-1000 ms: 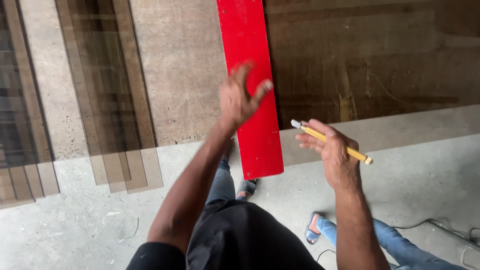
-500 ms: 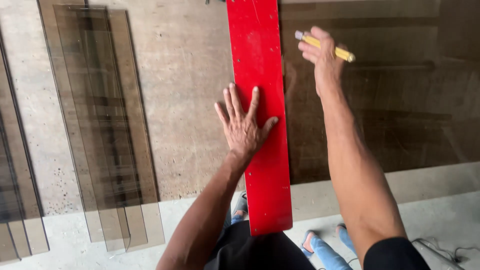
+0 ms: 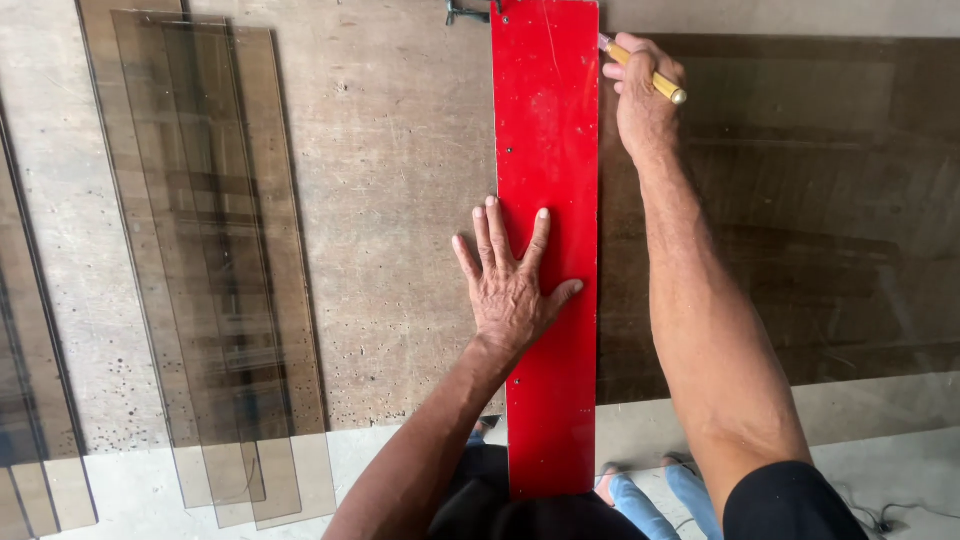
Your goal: Scoring a large sheet of glass into multiple strips using a straight edge and a glass cutter
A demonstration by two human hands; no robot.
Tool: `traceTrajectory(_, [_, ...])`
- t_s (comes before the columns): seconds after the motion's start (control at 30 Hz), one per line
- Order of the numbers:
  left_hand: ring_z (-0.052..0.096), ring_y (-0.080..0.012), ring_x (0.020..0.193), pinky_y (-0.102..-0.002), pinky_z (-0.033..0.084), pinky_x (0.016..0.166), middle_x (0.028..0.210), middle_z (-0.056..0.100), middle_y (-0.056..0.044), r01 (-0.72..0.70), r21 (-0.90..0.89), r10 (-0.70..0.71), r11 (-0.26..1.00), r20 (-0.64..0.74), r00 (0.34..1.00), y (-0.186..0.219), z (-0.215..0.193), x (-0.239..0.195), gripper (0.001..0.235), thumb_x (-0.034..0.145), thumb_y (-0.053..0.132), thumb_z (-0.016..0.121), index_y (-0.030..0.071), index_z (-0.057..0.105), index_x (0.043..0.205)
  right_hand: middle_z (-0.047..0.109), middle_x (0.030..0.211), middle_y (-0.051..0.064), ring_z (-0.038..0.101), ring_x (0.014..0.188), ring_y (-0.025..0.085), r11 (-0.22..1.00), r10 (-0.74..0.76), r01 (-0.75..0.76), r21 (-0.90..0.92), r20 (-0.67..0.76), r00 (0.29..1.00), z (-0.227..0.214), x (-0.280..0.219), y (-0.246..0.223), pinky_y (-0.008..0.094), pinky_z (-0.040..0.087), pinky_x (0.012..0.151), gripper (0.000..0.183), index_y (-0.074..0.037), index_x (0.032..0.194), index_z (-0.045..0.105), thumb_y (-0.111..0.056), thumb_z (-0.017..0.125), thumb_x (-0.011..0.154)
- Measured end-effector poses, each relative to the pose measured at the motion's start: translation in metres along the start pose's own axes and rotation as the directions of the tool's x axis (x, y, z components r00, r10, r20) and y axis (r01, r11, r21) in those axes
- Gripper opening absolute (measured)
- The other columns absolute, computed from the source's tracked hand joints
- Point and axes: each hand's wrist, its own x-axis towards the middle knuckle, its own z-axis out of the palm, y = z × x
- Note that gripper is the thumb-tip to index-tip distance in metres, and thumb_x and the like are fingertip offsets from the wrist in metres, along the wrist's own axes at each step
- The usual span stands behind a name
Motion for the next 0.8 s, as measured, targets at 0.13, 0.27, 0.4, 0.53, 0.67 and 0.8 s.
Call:
traceTrajectory(0.13, [0.015, -0.0473, 0.158, -0.071, 0.02, 0.122, 0.169, 0.012, -0.031, -0.032, -0.003, 0.032, 0.999, 0.063, 0.997, 0.001, -0.003, 0.0, 0.109, 0.078, 0.092, 0.061, 0.036, 0.026, 0.164, 0.072, 0.126, 0.024, 0.081, 0.091, 0.03, 0.988, -0.143, 0.146, -0.041, 0.08, 0.987, -0.004, 0.001, -0.001, 0.028, 0.063, 0.059, 0.049, 0.005, 0.117, 0.071, -0.024, 0.038, 0.095])
traceTrajectory(0.27, [0.011, -0.0478, 0.158, -0.073, 0.02, 0.121, 0.169, 0.008, -0.031, -0.028, 0.002, 0.028, 1.0, 0.084, 0.996, 0.001, -0.003, 0.002, 0.112, 0.076, 0.091, 0.066, 0.036, 0.026, 0.164, 0.076, 0.112, 0.026, 0.08, 0.101, 0.03, 0.986, -0.169, 0.169, -0.005, 0.05, 0.984, 0.002, 0.015, 0.006, 0.027, 0.071, 0.066, 0.044, 0.009, 0.112, 0.071, -0.016, 0.039, 0.095])
traceTrajectory(0.4, [0.012, -0.0498, 0.157, -0.075, 0.019, 0.12, 0.167, 0.01, -0.034, -0.034, -0.006, 0.034, 0.999, 0.055, 0.998, 0.005, -0.006, 0.003, 0.109, 0.077, 0.089, 0.065, 0.034, 0.028, 0.164, 0.082, 0.104, 0.012, 0.081, 0.078, 0.015, 0.967, -0.012, 0.02, -0.255, 0.033, 0.999, 0.001, 0.003, -0.033, 0.024, 0.058, 0.049, 0.047, -0.008, 0.11, 0.076, -0.027, 0.036, 0.093])
traceTrajectory(0.53, [0.007, -0.0488, 0.158, -0.075, 0.015, 0.12, 0.168, 0.005, -0.033, -0.026, 0.014, 0.025, 1.0, 0.089, 0.996, 0.006, -0.004, 0.0, 0.112, 0.078, 0.09, 0.066, 0.035, 0.023, 0.165, 0.082, 0.096, 0.008, 0.077, 0.072, 0.012, 0.985, -0.018, 0.015, -0.174, -0.017, 1.0, 0.002, -0.004, -0.014, 0.021, 0.056, 0.049, 0.039, -0.009, 0.102, 0.076, -0.029, 0.043, 0.095])
traceTrajectory(0.67, [-0.001, -0.049, 0.158, -0.076, 0.01, 0.121, 0.168, -0.003, -0.033, -0.038, 0.066, 0.03, 0.997, 0.125, 0.992, 0.004, 0.002, -0.002, 0.117, 0.079, 0.092, 0.066, 0.035, 0.014, 0.167, 0.082, 0.087, 0.007, 0.077, 0.072, 0.013, 0.997, 0.023, -0.029, -0.073, -0.078, 0.997, -0.007, -0.044, 0.006, 0.021, 0.062, 0.058, 0.033, -0.009, 0.097, 0.078, -0.023, 0.048, 0.093])
traceTrajectory(0.8, [0.005, -0.0489, 0.158, -0.074, 0.012, 0.121, 0.168, 0.004, -0.033, -0.029, 0.085, 0.02, 0.996, 0.099, 0.995, 0.007, -0.007, 0.0, 0.116, 0.078, 0.093, 0.065, 0.035, 0.017, 0.167, 0.082, 0.106, 0.008, 0.08, 0.084, 0.019, 0.981, 0.134, -0.14, -0.136, -0.05, 0.99, -0.03, -0.132, 0.002, 0.026, 0.06, 0.062, 0.042, -0.011, 0.11, 0.077, -0.029, 0.043, 0.092])
